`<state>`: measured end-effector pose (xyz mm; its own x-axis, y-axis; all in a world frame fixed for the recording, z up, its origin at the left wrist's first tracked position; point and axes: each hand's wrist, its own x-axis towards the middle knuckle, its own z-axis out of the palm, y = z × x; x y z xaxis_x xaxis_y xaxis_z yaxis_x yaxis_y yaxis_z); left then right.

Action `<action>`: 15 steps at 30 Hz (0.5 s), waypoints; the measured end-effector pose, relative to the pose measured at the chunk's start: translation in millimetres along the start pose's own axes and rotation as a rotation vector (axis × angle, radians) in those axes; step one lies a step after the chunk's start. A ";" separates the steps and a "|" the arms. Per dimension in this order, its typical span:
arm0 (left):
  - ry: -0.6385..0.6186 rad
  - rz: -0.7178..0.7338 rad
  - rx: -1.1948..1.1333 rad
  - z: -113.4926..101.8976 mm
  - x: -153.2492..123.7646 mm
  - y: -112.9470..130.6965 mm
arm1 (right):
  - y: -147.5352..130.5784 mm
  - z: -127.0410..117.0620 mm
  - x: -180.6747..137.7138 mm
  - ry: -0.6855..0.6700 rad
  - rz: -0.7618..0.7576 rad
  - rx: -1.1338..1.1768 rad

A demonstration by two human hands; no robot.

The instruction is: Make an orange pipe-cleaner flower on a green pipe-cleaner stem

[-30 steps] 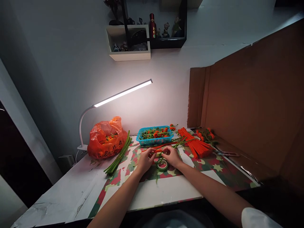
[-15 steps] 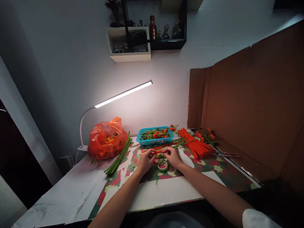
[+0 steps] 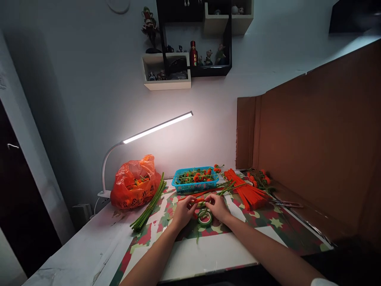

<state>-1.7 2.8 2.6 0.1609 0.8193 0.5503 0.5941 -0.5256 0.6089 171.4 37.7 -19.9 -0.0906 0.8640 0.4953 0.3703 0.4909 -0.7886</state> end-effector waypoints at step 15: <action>-0.041 -0.041 -0.071 -1.9 1.7 -3.4 | 8.4 2.1 4.0 -0.046 -0.031 0.051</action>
<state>-5.0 5.5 2.6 0.1712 0.8483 0.5011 0.5437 -0.5055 0.6700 172.2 45.5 -25.3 -0.1445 0.8520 0.5032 0.3194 0.5215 -0.7912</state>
